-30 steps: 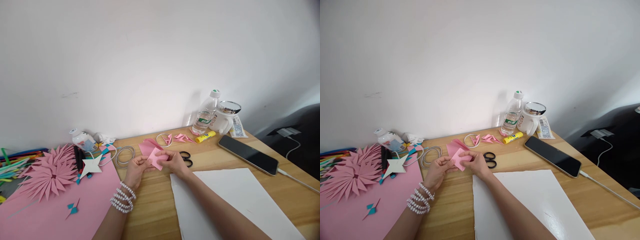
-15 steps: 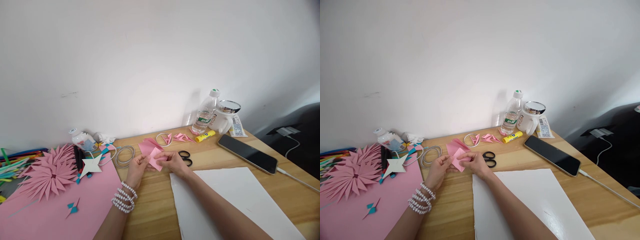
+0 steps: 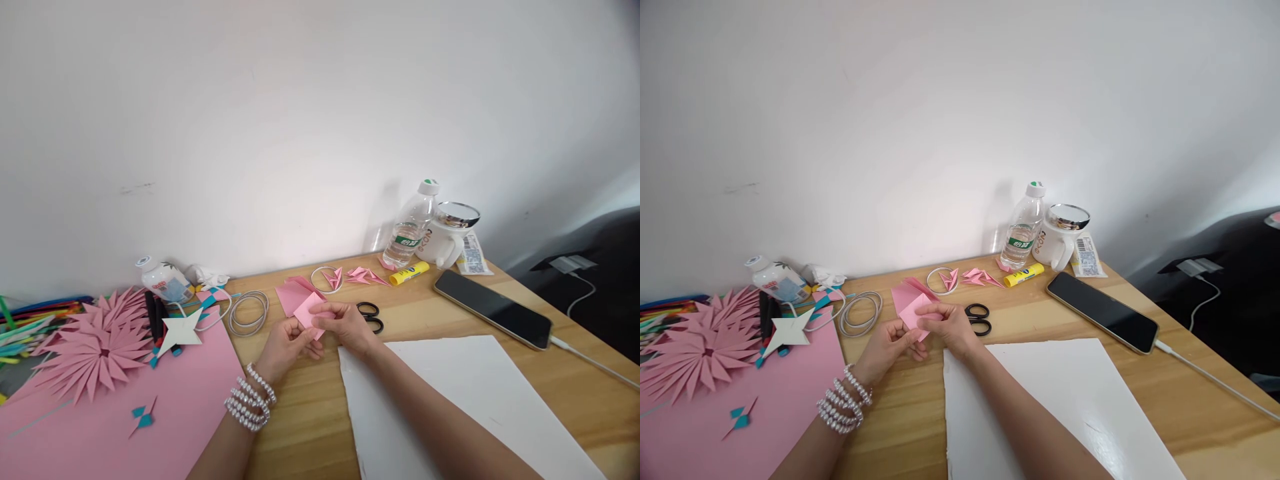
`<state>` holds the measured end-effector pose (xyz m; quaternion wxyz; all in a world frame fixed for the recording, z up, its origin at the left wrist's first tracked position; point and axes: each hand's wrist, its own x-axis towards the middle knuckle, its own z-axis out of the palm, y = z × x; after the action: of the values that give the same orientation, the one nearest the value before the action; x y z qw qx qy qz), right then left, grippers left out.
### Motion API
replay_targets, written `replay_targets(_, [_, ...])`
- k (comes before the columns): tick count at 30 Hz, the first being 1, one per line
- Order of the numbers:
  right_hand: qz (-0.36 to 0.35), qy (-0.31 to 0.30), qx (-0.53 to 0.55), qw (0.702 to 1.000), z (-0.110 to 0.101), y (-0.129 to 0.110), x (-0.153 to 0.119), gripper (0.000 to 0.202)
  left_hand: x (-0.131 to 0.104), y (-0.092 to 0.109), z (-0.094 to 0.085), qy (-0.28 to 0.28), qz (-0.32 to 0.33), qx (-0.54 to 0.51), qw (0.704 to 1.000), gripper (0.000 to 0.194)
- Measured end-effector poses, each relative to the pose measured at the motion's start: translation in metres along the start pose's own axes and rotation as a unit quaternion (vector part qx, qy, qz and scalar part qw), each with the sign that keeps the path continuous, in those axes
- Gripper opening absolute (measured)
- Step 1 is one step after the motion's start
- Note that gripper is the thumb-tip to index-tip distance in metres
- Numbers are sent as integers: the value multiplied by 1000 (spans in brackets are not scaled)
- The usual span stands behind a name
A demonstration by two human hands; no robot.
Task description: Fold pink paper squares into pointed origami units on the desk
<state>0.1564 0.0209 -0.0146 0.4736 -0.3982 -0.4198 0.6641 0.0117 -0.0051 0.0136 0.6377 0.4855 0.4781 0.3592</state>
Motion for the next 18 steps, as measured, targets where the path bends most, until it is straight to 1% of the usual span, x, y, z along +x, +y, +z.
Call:
replay_targets(3, [-20, 4, -31, 999, -1, -1, 0, 32, 0, 1, -2, 5, -7, -6, 1000, 27])
replay_targets(7, [-12, -19, -22, 1000, 0, -3, -2, 33, 0, 3, -3, 42, 43, 47, 997, 32])
replay_targets(10, [-3, -29, 10, 1000, 1, -3, -2, 33, -1, 5, -3, 38, 64, 65, 995, 32])
replay_targets(13, [-13, -29, 17, 999, 1, -3, -2, 31, 0, 5, -3, 45, 63, 57, 995, 35])
replay_targets(18, [-22, -52, -15, 998, 2, -6, -3, 28, 1, 4, -4, 93, 66, 73, 991, 39])
